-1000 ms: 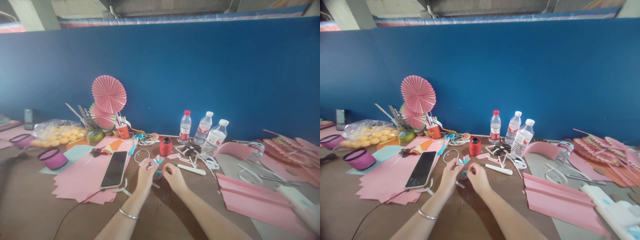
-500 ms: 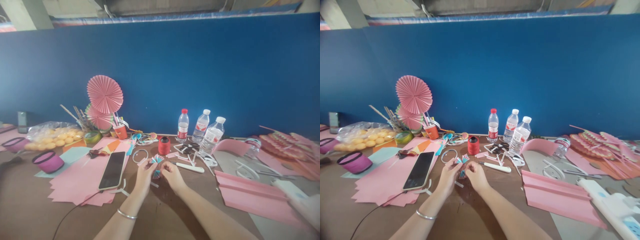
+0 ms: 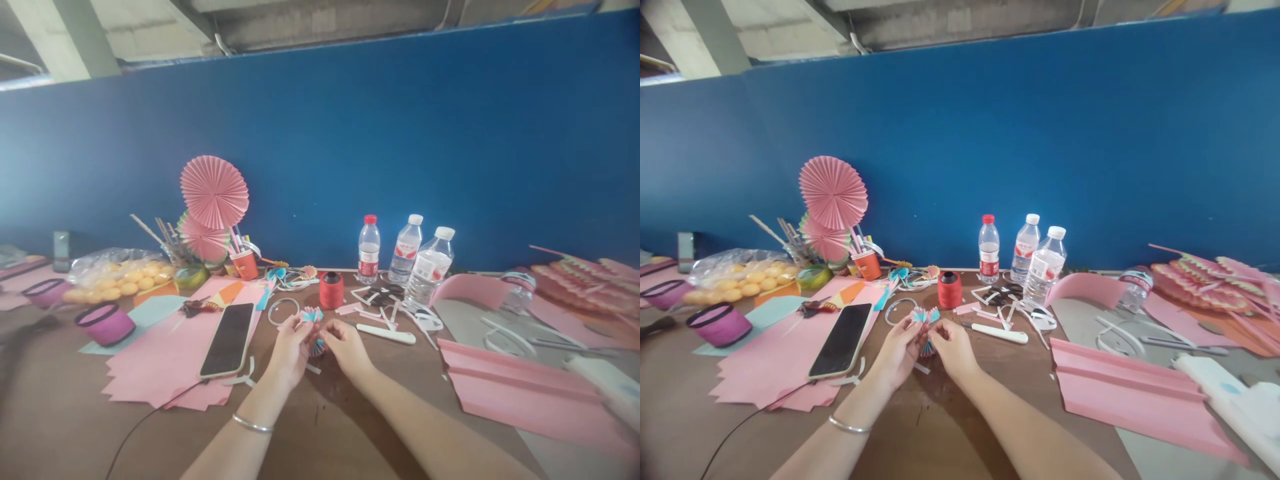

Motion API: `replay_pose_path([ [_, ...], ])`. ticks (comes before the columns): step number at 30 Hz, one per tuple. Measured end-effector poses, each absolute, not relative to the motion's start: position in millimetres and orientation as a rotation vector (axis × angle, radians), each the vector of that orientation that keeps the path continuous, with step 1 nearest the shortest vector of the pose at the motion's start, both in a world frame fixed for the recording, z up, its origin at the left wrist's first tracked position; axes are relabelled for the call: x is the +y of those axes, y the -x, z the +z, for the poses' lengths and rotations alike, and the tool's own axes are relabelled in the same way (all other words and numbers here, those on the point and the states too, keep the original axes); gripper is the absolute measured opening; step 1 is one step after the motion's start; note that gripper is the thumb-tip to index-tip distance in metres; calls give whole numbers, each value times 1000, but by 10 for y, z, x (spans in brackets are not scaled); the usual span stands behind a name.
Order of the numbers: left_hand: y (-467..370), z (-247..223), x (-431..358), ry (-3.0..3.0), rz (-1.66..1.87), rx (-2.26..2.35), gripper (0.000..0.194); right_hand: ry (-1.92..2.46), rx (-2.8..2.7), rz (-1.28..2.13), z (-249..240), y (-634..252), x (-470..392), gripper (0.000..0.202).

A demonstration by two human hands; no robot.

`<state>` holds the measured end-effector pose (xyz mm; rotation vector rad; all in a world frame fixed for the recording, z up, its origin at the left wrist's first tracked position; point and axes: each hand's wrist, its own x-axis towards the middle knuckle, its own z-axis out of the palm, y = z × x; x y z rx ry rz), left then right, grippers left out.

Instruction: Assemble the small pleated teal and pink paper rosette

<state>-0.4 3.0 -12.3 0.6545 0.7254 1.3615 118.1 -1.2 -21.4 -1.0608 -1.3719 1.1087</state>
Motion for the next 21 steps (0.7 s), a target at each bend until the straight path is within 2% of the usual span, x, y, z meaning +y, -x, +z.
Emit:
replay_pose_path([
  [21, 21, -150, 44, -609, 1380, 710, 17, 1093, -1423, 1028, -221, -1238, 33, 12],
])
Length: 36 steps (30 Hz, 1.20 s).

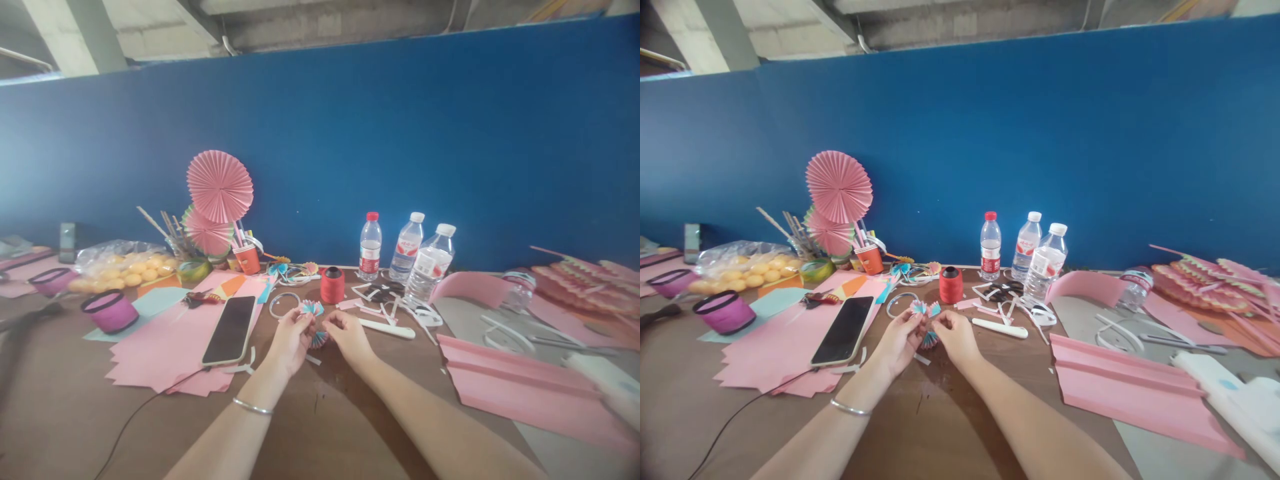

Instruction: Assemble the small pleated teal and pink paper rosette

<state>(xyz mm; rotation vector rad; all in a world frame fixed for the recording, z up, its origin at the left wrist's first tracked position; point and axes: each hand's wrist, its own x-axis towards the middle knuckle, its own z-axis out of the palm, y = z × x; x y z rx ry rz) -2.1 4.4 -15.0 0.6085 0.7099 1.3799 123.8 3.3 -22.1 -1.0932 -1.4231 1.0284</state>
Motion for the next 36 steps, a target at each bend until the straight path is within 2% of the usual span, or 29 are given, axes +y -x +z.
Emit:
replay_pose_path([
  [4, 32, -137, 41, -602, 1348, 696, 18, 1103, -1369, 1152, -217, -1268, 74, 9],
  [10, 30, -115, 39, -691, 1286, 741, 27, 971, -986, 1696, -194, -1347, 137, 14],
  [16, 42, -100, 71, -1157, 1306, 934, 21, 864, -768, 1914, -188, -1405, 168, 17],
  [21, 70, -58, 67, -1523, 1281, 1126, 16, 883, -810, 1899, -169, -1424, 165, 16],
  [25, 75, -17, 3, -1713, 1279, 1225, 22, 917, -915, 1807, -154, -1420, 151, 18],
  [36, 88, -24, -6, -1800, 1315, 1225, 28, 1120, -1116, 1545, -54, -1383, 123, 18],
])
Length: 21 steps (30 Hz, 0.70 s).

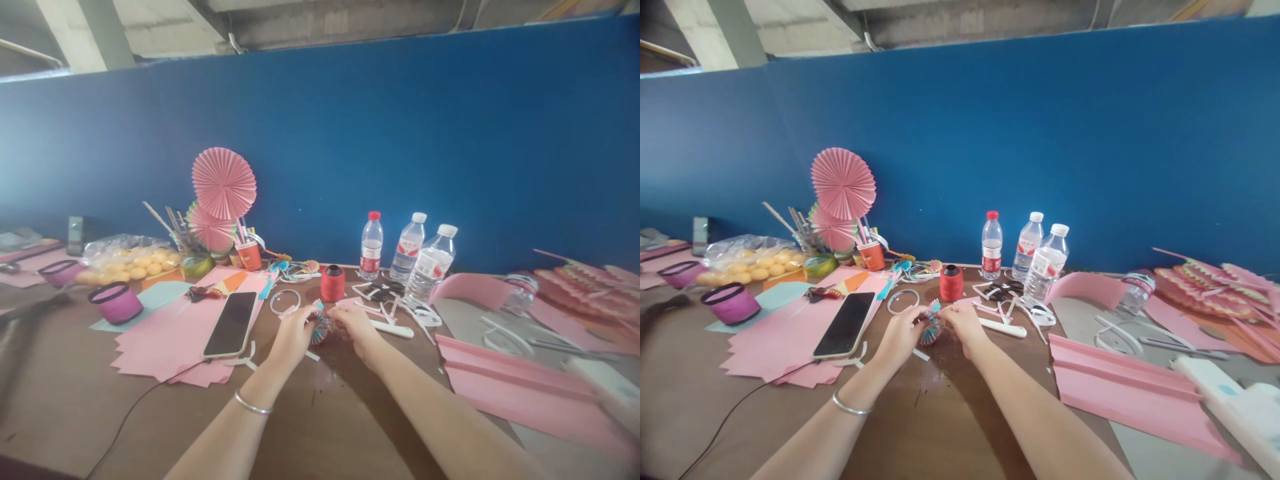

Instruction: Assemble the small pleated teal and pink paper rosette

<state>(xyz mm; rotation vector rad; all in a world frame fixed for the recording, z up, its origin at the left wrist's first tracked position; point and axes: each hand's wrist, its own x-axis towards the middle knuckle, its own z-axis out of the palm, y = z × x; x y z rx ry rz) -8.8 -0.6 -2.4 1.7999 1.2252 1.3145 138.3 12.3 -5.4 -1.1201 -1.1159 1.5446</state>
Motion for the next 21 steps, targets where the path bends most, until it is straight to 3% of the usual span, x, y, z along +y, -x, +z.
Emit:
replay_pose_path([
  [21, 65, -26, -16, -1650, 1356, 1274, 23, 1335, -1587, 742, 42, -1314, -37, 20],
])
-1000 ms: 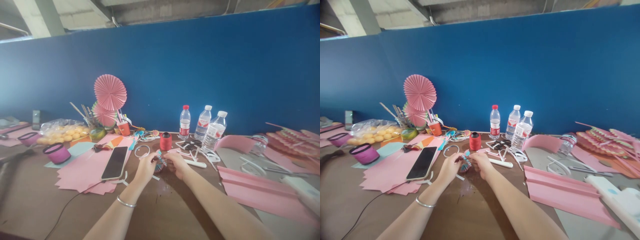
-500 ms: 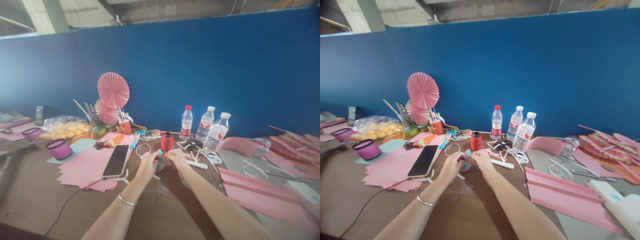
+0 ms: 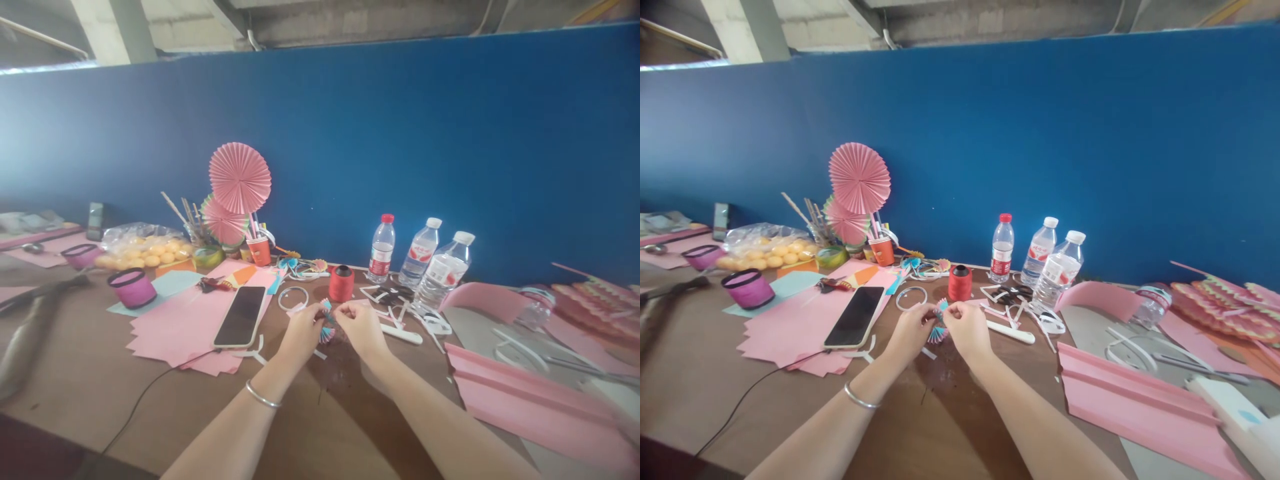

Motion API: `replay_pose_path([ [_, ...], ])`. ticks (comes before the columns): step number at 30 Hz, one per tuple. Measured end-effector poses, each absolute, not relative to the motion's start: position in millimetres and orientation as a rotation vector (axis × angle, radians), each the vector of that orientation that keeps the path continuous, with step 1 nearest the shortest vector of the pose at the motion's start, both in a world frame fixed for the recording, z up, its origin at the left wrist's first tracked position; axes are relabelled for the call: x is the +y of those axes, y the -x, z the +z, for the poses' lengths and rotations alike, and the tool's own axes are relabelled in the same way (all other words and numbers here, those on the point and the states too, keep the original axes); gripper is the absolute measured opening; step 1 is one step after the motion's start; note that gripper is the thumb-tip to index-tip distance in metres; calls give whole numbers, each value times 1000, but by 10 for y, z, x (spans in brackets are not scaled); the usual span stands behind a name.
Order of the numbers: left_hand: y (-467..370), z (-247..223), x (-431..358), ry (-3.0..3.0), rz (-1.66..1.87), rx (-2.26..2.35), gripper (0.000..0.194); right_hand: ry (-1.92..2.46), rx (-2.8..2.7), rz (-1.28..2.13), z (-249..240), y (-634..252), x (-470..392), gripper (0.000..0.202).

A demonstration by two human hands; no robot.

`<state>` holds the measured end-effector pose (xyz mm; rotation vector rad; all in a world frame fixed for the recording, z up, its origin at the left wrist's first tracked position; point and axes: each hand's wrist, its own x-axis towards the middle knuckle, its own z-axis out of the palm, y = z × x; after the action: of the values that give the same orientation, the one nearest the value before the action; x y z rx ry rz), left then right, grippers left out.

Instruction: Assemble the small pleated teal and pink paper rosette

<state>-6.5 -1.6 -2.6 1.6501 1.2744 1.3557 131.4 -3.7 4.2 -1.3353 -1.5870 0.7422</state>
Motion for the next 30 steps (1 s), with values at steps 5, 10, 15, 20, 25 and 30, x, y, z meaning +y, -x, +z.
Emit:
replay_pose_path([
  [5, 68, -58, -4, -1653, 1352, 1328, 22, 1404, -1708, 525, 80, -1260, -148, 17],
  [10, 52, -79, -7, -1513, 1382, 1287, 20, 1415, -1740, 341, 77, -1211, -240, 19],
  [15, 34, -115, 22, -1369, 1371, 1150, 18, 1390, -1580, 496, 30, -1230, -195, 22],
  [20, 36, -134, 49, -1355, 1382, 1166, 11, 1316, -1413, 681, -19, -1246, -106, 25],
  [25, 39, -139, 43, -1425, 1358, 1165, 13, 1313, -1497, 644, -25, -1231, -150, 26],
  [30, 70, -186, 63, -1459, 1369, 1243, 14, 1338, -1818, 120, -42, -1267, -213, 21],
])
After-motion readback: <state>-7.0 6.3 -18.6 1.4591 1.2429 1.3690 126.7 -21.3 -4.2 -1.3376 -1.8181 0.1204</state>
